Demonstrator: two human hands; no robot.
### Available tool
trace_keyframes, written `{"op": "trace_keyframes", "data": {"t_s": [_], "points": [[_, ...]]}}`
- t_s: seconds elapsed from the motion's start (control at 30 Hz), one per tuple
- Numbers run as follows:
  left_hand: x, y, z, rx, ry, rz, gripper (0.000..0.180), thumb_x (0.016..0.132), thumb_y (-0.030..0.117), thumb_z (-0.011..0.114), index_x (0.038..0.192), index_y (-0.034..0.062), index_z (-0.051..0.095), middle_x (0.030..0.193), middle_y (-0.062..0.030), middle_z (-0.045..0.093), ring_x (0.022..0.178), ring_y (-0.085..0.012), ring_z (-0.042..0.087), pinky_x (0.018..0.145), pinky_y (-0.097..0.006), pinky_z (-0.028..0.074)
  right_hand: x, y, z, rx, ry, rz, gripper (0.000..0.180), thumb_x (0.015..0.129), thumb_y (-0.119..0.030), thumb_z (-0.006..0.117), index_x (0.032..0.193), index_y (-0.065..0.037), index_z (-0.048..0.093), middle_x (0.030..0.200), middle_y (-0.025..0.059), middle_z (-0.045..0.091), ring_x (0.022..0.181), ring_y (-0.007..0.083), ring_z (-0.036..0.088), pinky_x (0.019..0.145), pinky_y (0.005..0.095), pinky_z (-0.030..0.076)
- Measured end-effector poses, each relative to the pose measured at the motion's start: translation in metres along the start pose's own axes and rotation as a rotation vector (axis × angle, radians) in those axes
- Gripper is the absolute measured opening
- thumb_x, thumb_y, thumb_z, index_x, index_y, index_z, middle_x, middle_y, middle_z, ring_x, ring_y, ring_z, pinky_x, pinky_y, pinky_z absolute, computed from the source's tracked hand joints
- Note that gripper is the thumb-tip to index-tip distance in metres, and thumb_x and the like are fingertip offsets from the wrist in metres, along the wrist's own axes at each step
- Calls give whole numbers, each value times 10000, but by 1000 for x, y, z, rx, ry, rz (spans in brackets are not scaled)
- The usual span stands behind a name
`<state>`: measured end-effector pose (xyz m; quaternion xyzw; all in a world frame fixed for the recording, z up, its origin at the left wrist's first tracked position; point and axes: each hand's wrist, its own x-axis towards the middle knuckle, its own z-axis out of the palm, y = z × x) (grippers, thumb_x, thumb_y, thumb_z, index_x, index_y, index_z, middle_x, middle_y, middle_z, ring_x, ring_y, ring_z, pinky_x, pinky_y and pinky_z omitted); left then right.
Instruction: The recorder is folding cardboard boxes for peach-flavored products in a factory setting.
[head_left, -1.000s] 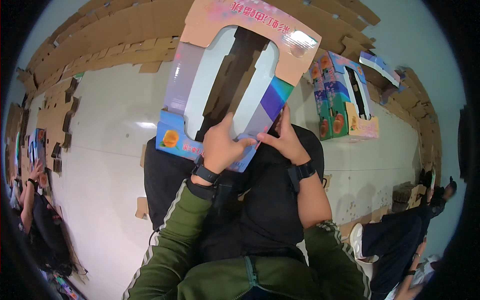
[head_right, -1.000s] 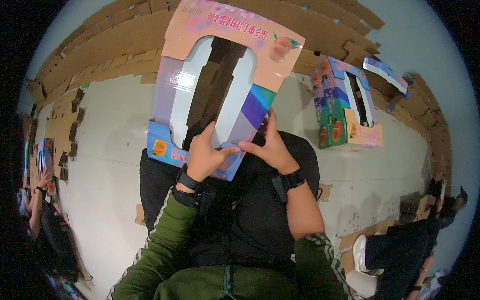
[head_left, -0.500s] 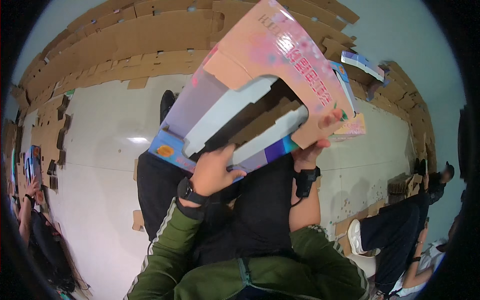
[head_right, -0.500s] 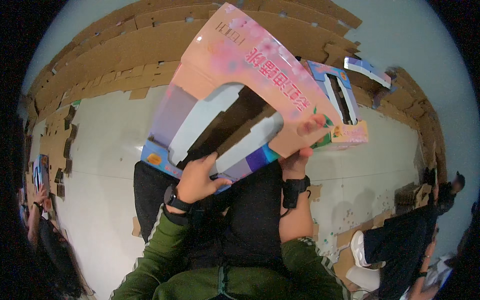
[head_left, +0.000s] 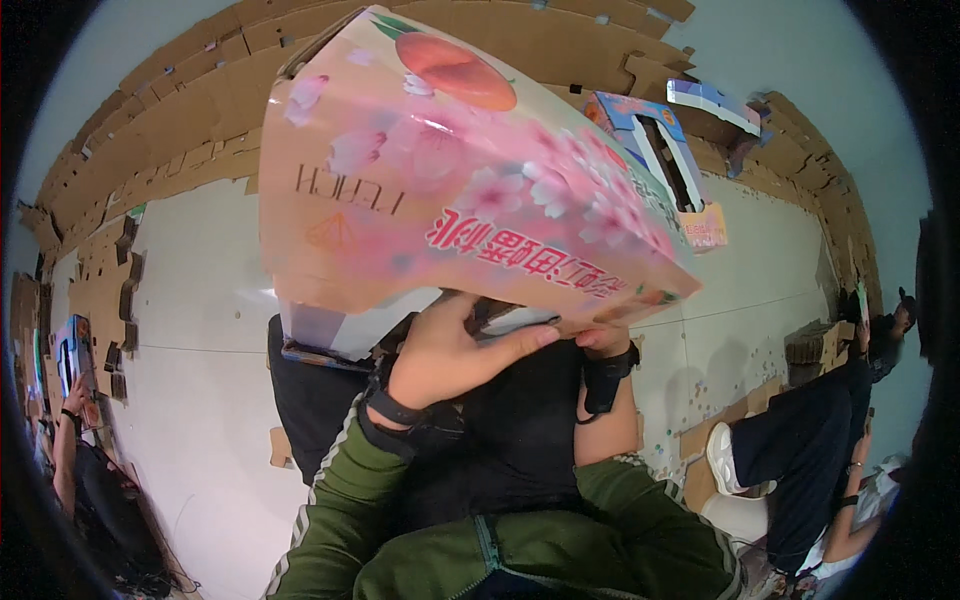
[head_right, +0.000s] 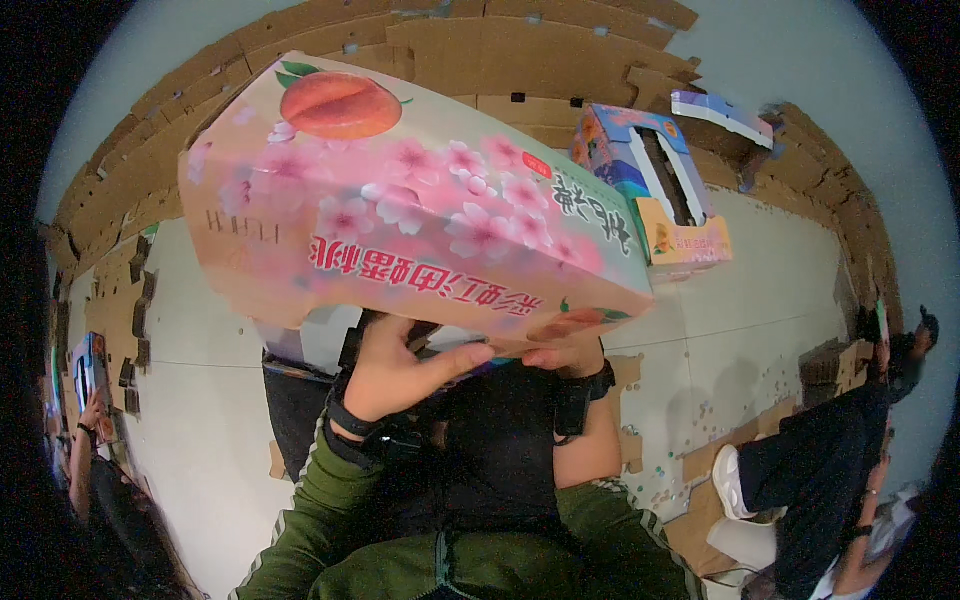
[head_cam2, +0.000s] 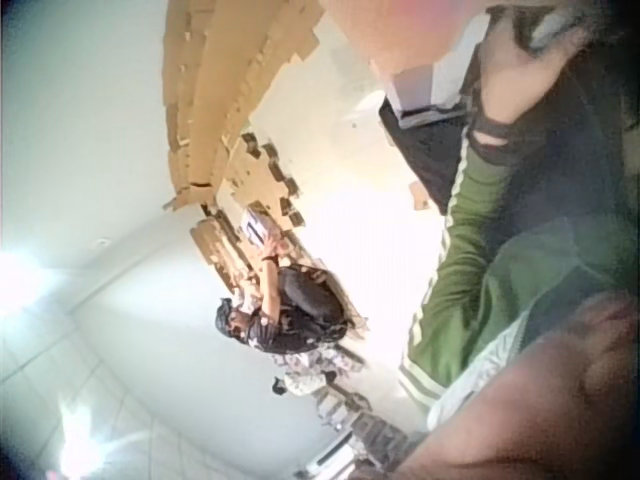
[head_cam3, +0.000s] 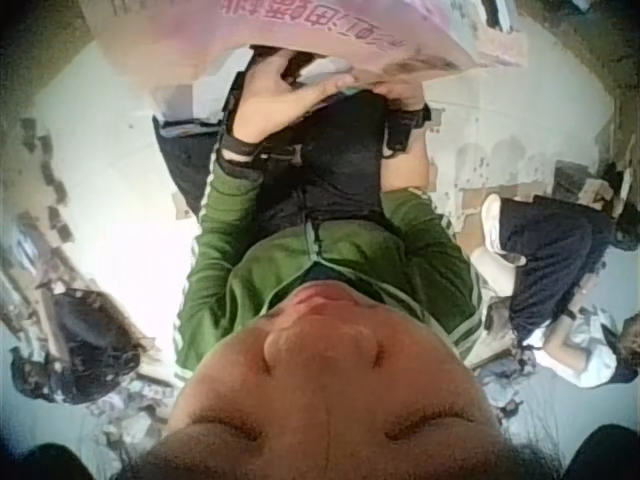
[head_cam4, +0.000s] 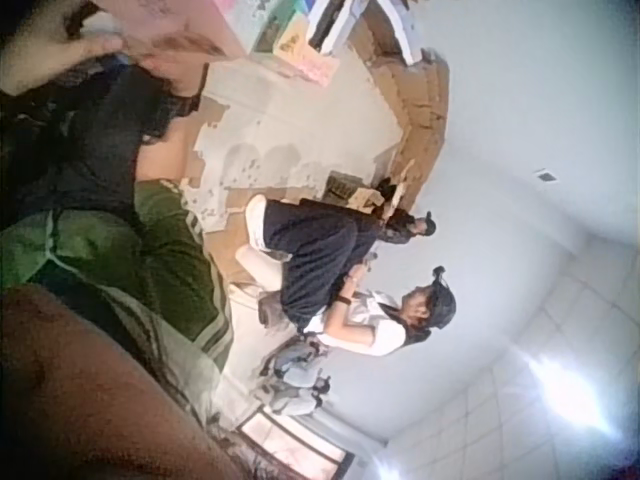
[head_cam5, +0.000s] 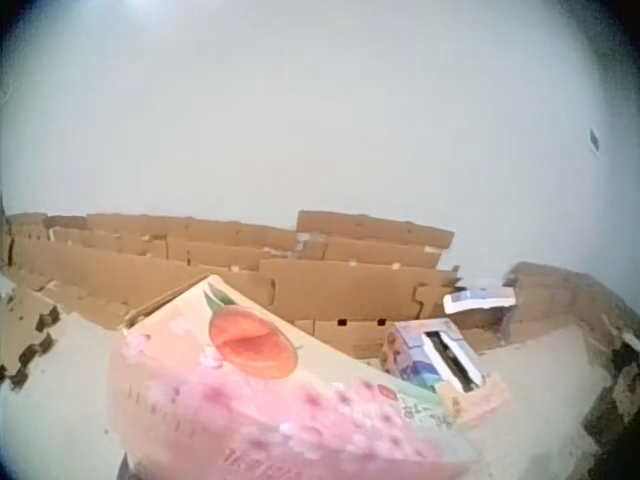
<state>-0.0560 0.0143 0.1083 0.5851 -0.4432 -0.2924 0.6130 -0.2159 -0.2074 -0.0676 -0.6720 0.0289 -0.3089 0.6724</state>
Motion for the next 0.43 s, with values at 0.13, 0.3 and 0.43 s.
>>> {"op": "trace_keyframes", "data": {"t_s": [0.13, 0.3, 0.43], "points": [[12, -1, 1, -31, 12, -116, 677, 733, 278, 894, 1235, -22, 554, 1157, -139, 653, 1084, -233, 632, 953, -342, 487, 3, -7, 10, 36, 154, 46, 864, 542, -287, 968, 1240, -86, 500, 1234, 68, 567, 1188, 227, 541, 1012, 419, 445], [35, -4, -3, -23, -190, -199, 927, 688, 348, 914, 1384, -18, 424, 1325, -176, 558, 1252, -280, 530, 1048, -376, 422, 28, -51, 46, 320, 364, 111, 936, 456, -291, 992, 1183, -109, 431, 1131, 47, 525, 1094, 193, 537, 979, 374, 460], [63, -5, -1, 39, -326, -97, 926, 746, 373, 871, 1439, 7, 376, 1410, -177, 493, 1346, -309, 449, 1139, -405, 330, 30, -41, 29, 309, 315, 110, 962, 459, -323, 992, 1200, -107, 418, 1205, 61, 483, 1145, 189, 507, 1003, 392, 453]]}}
